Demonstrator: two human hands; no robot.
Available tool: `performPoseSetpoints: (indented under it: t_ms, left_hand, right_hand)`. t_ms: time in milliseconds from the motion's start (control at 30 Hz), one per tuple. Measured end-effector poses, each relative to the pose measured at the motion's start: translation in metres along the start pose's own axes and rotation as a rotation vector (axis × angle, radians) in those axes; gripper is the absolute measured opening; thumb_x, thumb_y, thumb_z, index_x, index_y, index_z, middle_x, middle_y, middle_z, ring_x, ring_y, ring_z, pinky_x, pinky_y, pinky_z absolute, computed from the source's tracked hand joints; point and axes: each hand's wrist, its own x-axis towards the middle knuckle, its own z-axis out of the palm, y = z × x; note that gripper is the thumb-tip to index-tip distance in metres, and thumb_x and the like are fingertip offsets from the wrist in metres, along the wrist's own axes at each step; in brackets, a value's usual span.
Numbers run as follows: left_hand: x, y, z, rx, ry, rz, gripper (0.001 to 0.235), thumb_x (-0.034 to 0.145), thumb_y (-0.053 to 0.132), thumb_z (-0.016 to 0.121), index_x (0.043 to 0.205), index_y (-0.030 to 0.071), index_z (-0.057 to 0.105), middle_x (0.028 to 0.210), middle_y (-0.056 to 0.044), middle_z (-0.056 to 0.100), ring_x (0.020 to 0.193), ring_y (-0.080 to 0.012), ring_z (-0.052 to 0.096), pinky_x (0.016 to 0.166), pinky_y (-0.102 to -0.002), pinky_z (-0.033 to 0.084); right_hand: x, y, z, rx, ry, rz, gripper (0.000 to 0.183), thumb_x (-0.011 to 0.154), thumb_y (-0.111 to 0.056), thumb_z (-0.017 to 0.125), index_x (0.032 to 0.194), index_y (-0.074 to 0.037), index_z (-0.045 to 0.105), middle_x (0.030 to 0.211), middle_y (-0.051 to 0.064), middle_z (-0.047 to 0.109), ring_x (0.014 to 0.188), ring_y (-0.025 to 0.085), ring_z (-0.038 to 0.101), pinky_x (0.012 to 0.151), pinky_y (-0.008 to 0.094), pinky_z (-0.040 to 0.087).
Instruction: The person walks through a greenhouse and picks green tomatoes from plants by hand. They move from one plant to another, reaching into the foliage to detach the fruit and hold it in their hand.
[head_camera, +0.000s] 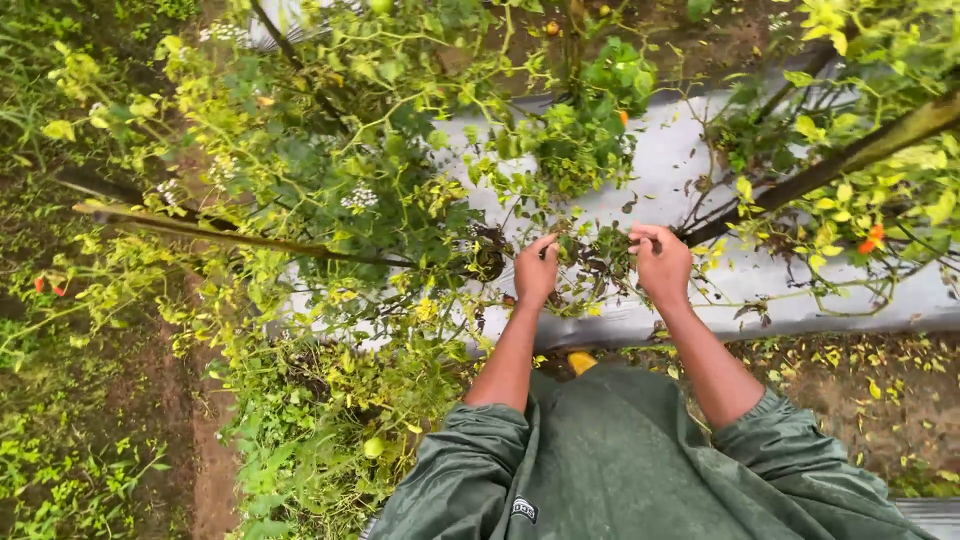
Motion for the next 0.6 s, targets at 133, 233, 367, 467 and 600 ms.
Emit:
performPoseSetpoints:
  t_ms: [133, 233, 367, 467, 600]
  left_hand:
    - [-0.006, 0.009, 0.001, 0.004, -0.011, 0.031, 0.031, 0.106, 0.021, 0.059, 0.135, 0.016, 0.070, 0.122, -0.019, 0.072, 0.114, -0.0376, 0.069, 0.089, -0.050, 0.059]
    - [-0.010, 0.018, 0.002, -0.005, -0.002, 0.037, 0.033, 0.108, 0.021, 0.057, 0.137, 0.011, 0.067, 0.122, -0.022, 0.072, 0.113, -0.0383, 0.069, 0.087, -0.050, 0.060]
    - [-0.015, 0.029, 0.009, 0.037, 0.048, 0.118, 0.039, 0.106, 0.013, 0.058, 0.144, 0.010, 0.061, 0.118, -0.028, 0.070, 0.096, -0.0328, 0.069, 0.075, -0.043, 0.059]
    - [-0.007, 0.022, 0.019, 0.058, 0.093, 0.146, 0.040, 0.106, 0.010, 0.056, 0.145, 0.014, 0.062, 0.109, -0.026, 0.073, 0.076, -0.0230, 0.070, 0.063, -0.033, 0.056]
    - [0.002, 0.015, 0.034, 0.090, 0.153, 0.194, 0.035, 0.104, 0.008, 0.056, 0.136, 0.014, 0.070, 0.113, -0.025, 0.073, 0.077, -0.0211, 0.070, 0.064, -0.035, 0.056]
  right_hand:
    - [-0.004, 0.039, -0.007, -0.070, 0.028, 0.000, 0.027, 0.095, 0.004, 0.059, 0.113, -0.006, 0.076, 0.101, 0.012, 0.077, 0.090, 0.027, 0.073, 0.082, 0.042, 0.057]
    - [-0.007, 0.065, -0.011, -0.101, 0.059, 0.004, 0.025, 0.094, 0.000, 0.064, 0.111, -0.012, 0.078, 0.099, 0.009, 0.078, 0.088, 0.024, 0.072, 0.085, 0.040, 0.056]
    - [-0.018, 0.080, -0.028, -0.084, 0.054, 0.102, 0.025, 0.094, -0.004, 0.063, 0.111, -0.014, 0.078, 0.099, 0.006, 0.078, 0.086, 0.021, 0.072, 0.083, 0.038, 0.056]
    - [-0.028, 0.081, -0.045, -0.035, 0.056, 0.207, 0.024, 0.096, -0.005, 0.061, 0.111, -0.012, 0.078, 0.100, 0.010, 0.078, 0.084, 0.020, 0.073, 0.080, 0.037, 0.056]
    - [-0.044, 0.077, -0.077, 0.042, 0.102, 0.270, 0.026, 0.097, -0.002, 0.057, 0.112, -0.010, 0.078, 0.100, 0.015, 0.077, 0.083, 0.022, 0.073, 0.078, 0.037, 0.057]
